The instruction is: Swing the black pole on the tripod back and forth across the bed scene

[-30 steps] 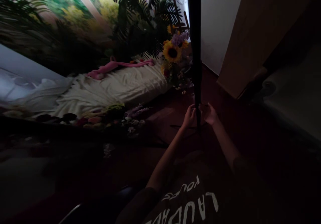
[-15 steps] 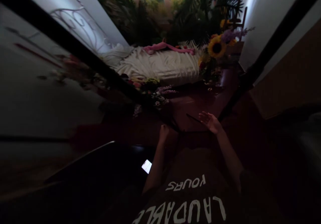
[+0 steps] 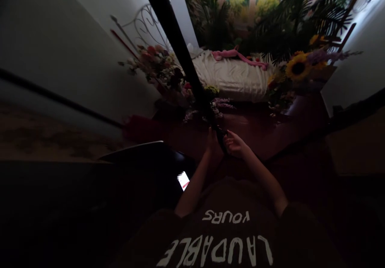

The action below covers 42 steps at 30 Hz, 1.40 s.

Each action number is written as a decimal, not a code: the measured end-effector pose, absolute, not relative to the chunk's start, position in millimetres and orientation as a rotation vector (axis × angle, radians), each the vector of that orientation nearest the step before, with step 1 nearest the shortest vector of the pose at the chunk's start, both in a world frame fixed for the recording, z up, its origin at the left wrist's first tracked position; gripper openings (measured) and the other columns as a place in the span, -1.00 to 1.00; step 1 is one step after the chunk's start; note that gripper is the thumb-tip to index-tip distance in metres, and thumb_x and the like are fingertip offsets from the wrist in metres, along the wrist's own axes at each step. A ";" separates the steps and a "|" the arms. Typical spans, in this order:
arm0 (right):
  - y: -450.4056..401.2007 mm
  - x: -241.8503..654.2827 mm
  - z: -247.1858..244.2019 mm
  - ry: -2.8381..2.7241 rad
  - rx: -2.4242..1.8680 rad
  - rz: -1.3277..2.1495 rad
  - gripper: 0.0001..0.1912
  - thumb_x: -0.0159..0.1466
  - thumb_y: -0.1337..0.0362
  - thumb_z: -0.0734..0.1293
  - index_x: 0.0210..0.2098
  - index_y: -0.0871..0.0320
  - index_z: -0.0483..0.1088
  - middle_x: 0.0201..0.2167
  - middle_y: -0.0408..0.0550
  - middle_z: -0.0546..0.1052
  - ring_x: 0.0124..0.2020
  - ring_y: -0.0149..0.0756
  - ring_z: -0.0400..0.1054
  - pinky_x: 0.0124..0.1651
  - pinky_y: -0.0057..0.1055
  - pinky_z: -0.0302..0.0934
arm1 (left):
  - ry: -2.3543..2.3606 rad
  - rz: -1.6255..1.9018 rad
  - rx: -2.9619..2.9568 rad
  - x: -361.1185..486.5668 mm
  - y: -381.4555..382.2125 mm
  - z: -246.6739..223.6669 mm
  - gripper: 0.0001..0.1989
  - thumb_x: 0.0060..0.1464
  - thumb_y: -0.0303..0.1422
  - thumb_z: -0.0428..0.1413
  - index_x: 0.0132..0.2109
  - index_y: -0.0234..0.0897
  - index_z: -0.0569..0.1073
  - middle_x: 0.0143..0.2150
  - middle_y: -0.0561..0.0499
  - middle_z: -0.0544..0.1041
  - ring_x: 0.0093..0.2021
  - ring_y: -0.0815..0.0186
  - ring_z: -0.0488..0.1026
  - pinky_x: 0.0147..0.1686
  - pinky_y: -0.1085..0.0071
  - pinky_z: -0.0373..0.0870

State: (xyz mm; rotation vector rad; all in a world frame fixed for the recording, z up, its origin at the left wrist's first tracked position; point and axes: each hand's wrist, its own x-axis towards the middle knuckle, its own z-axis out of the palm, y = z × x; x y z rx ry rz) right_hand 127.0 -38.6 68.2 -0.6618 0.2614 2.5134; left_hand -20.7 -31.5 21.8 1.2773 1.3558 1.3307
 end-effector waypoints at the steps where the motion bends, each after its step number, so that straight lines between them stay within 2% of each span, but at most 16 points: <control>1: -35.0 126.8 66.2 0.277 -0.662 2.520 -0.66 0.42 0.07 0.08 -0.33 0.17 0.26 -0.58 -0.17 0.43 -0.70 -0.55 0.23 -0.73 -0.70 0.12 | 1.387 1.332 1.270 -20.4 -30.3 19.9 -0.49 0.21 0.04 -0.11 0.07 -0.26 0.33 -0.27 -0.04 0.51 -0.33 0.37 0.42 -0.25 0.44 0.38; 5: -25.9 127.6 62.8 0.293 -0.718 2.506 -0.73 0.39 0.14 0.09 -0.34 0.15 0.22 -0.59 -0.19 0.40 -0.71 -0.57 0.21 -0.74 -0.74 0.09 | 1.499 1.331 1.261 -18.0 -28.2 15.8 -0.48 0.17 0.04 -0.02 0.05 -0.29 0.36 -0.20 -0.11 0.54 -0.30 0.32 0.43 -0.26 0.42 0.36; 10: -20.4 127.8 71.0 0.142 -0.826 2.571 -0.76 0.35 0.16 0.11 -0.42 0.11 0.13 -0.69 -0.30 0.24 -0.76 -0.58 0.08 -0.77 -0.73 0.02 | 1.562 1.366 1.234 -14.6 -25.6 9.5 -0.45 0.17 0.07 -0.08 0.06 -0.27 0.38 -0.27 -0.09 0.54 -0.42 0.34 0.40 -0.40 0.45 0.30; 14: -24.4 111.5 73.2 -0.387 -1.193 2.221 -0.79 0.26 0.27 0.24 -0.47 0.11 0.12 -0.74 -0.37 0.14 -0.77 -0.60 -0.05 -0.77 -0.71 -0.12 | 1.611 1.344 1.280 -14.4 -22.6 -0.1 -0.44 0.21 0.05 -0.12 0.09 -0.28 0.37 -0.27 -0.09 0.55 -0.41 0.32 0.43 -0.41 0.44 0.30; 16: -31.3 100.6 70.7 -0.569 -1.304 1.982 -0.80 0.18 0.30 0.31 -0.46 0.11 0.16 -0.71 -0.37 0.16 -0.74 -0.60 -0.03 -0.71 -0.69 -0.08 | 1.619 1.345 1.303 -14.6 -21.5 -4.2 -0.47 0.23 0.02 -0.12 0.09 -0.28 0.37 -0.22 -0.10 0.55 -0.37 0.31 0.46 -0.38 0.43 0.32; 19: -42.2 95.1 65.1 -0.912 -1.402 1.557 -0.85 0.11 0.32 0.35 -0.41 0.11 0.24 -0.57 -0.30 0.31 -0.59 -0.54 0.18 -0.54 -0.65 0.11 | 1.609 1.363 1.318 -14.7 -20.6 -7.3 -0.53 0.25 -0.02 -0.11 0.07 -0.24 0.38 -0.21 -0.07 0.55 -0.34 0.32 0.47 -0.34 0.44 0.35; 21: -44.6 101.6 63.3 -1.322 -1.508 1.166 -0.87 0.09 0.35 0.34 -0.36 0.11 0.31 -0.40 -0.19 0.41 -0.43 -0.44 0.31 -0.39 -0.56 0.22 | 1.589 1.372 1.325 -14.5 -20.4 -7.8 -0.55 0.25 -0.04 -0.12 0.06 -0.23 0.39 -0.23 -0.05 0.54 -0.34 0.33 0.47 -0.33 0.44 0.36; 22: -43.1 106.6 64.5 -1.515 -1.531 1.002 -0.83 0.08 0.36 0.35 -0.31 0.11 0.35 -0.30 -0.12 0.44 -0.34 -0.37 0.35 -0.32 -0.49 0.26 | 1.579 1.377 1.328 -14.3 -20.2 -7.8 -0.56 0.26 -0.05 -0.12 0.06 -0.24 0.39 -0.23 -0.05 0.54 -0.34 0.33 0.47 -0.32 0.44 0.36; 24: -35.3 116.3 74.3 -1.746 -1.457 0.843 -0.61 0.05 0.35 0.39 -0.11 0.10 0.36 -0.10 0.00 0.43 -0.18 -0.25 0.38 -0.21 -0.38 0.33 | 1.558 1.393 1.333 -13.8 -19.9 -7.9 -0.55 0.27 -0.05 -0.13 0.08 -0.23 0.38 -0.20 -0.06 0.55 -0.31 0.33 0.48 -0.30 0.44 0.38; 27: -17.8 119.5 114.8 -1.801 -1.121 0.772 -0.18 0.02 0.22 0.48 0.21 0.11 0.11 0.05 0.10 0.36 -0.08 -0.18 0.38 -0.12 -0.26 0.39 | 1.524 1.443 1.338 -12.8 -19.8 -8.0 -0.54 0.25 -0.03 -0.13 0.08 -0.21 0.38 -0.17 -0.08 0.55 -0.28 0.32 0.49 -0.29 0.43 0.39; 30: -4.0 102.1 176.7 -1.801 -0.857 0.584 0.00 0.14 0.06 0.44 0.36 -0.02 -0.24 0.24 0.10 0.18 0.05 -0.18 0.33 0.03 -0.18 0.37 | 1.506 1.478 1.342 -11.4 -20.5 -7.4 -0.51 0.25 0.00 -0.14 0.07 -0.24 0.40 -0.19 -0.10 0.55 -0.30 0.33 0.49 -0.29 0.44 0.40; 32: 3.1 82.4 212.9 -1.813 -0.792 0.472 -0.01 0.22 0.01 0.36 0.37 -0.05 -0.38 0.34 0.11 0.03 0.15 -0.13 0.27 0.09 -0.13 0.34 | 1.505 1.472 1.337 -10.1 -20.9 -6.8 -0.49 0.24 0.02 -0.15 0.06 -0.26 0.40 -0.22 -0.09 0.55 -0.32 0.35 0.48 -0.29 0.44 0.41; 34: 11.2 62.4 234.3 -1.828 -0.795 0.373 -0.12 0.32 0.01 0.26 0.38 -0.02 -0.41 0.38 0.12 -0.08 0.21 -0.07 0.22 0.13 -0.06 0.30 | 1.504 1.475 1.319 -8.6 -20.7 -6.4 -0.48 0.23 0.05 -0.15 0.04 -0.24 0.40 -0.22 -0.08 0.54 -0.31 0.34 0.48 -0.28 0.43 0.41; 38: 29.9 42.1 235.2 -1.805 -0.868 0.256 -0.32 0.41 0.12 0.11 0.38 0.01 -0.34 0.37 0.15 -0.07 0.18 -0.02 0.26 0.14 0.04 0.26 | 1.444 1.529 1.327 -6.3 -19.4 -6.5 -0.46 0.22 0.07 -0.18 0.03 -0.22 0.38 -0.15 -0.09 0.52 -0.24 0.32 0.48 -0.20 0.39 0.42; 42: 37.4 46.7 215.0 -1.852 -0.869 0.200 -0.35 0.41 0.17 0.08 0.39 0.01 -0.32 0.35 0.15 -0.01 0.16 -0.06 0.29 0.16 0.04 0.24 | 1.376 1.559 1.354 -7.1 -19.7 -4.9 -0.51 0.23 0.03 -0.14 0.07 -0.21 0.34 -0.08 -0.09 0.50 -0.13 0.31 0.47 -0.09 0.35 0.41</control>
